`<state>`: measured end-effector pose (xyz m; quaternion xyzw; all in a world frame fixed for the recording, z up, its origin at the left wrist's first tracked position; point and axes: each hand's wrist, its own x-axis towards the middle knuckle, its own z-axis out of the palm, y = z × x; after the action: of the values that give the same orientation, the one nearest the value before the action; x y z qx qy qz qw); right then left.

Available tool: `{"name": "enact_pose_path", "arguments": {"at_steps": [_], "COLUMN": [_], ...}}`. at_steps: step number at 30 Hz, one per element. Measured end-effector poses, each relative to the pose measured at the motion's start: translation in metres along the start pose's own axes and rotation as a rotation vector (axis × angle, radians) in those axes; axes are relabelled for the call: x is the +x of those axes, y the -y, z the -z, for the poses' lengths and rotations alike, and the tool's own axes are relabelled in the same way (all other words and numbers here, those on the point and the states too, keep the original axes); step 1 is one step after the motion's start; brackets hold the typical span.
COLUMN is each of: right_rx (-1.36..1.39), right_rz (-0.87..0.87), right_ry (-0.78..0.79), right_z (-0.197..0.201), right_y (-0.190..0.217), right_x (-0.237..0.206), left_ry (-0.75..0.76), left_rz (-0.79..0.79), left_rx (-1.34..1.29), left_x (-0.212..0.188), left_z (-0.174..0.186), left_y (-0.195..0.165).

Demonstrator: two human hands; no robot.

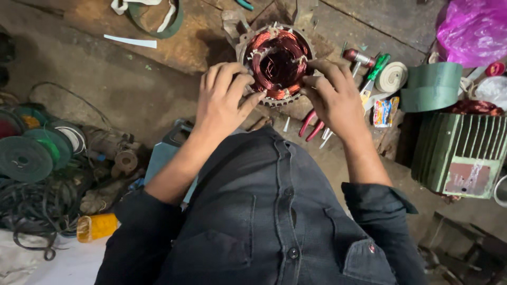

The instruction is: The person works on an electric motor stator on a cluttered workbench, using a screwdriver to pry at the copper windings, pulling out wire ends by hand, cutting green insulating sheet with scissors, fitting the insulation inside the stator, and tapping it with a hammer.

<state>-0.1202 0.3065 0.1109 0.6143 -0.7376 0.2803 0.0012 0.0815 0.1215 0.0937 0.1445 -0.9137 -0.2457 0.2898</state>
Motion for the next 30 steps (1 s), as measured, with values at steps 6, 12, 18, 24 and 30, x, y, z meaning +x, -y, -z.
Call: {"name": "enact_pose_path", "arguments": {"at_steps": [6, 12, 18, 24, 30], "right_rx": [-0.103, -0.191, 0.031, 0.842, 0.724], "right_rz": [0.049, 0.159, -0.020, -0.539, -0.656], "right_ry": [0.106, 0.220, 0.119, -0.029, -0.010], "right_z": [0.017, 0.032, 0.014, -0.016, 0.018], "right_y": [0.001, 0.013, 0.027, 0.022, 0.018], "right_x": [0.020, 0.011, -0.017, -0.059, -0.099], "left_ry": [0.067, 0.119, 0.137, 0.182, 0.212], "left_rz": [-0.039, -0.104, 0.004, -0.116, 0.020], "left_rx": [-0.014, 0.072, -0.083, -0.027, -0.342], "left_x": [0.007, 0.003, 0.006, 0.007, -0.010], "left_z": [0.006, 0.003, 0.007, 0.022, 0.036], "left_y": [0.001, 0.002, 0.000, -0.019, -0.025]}}
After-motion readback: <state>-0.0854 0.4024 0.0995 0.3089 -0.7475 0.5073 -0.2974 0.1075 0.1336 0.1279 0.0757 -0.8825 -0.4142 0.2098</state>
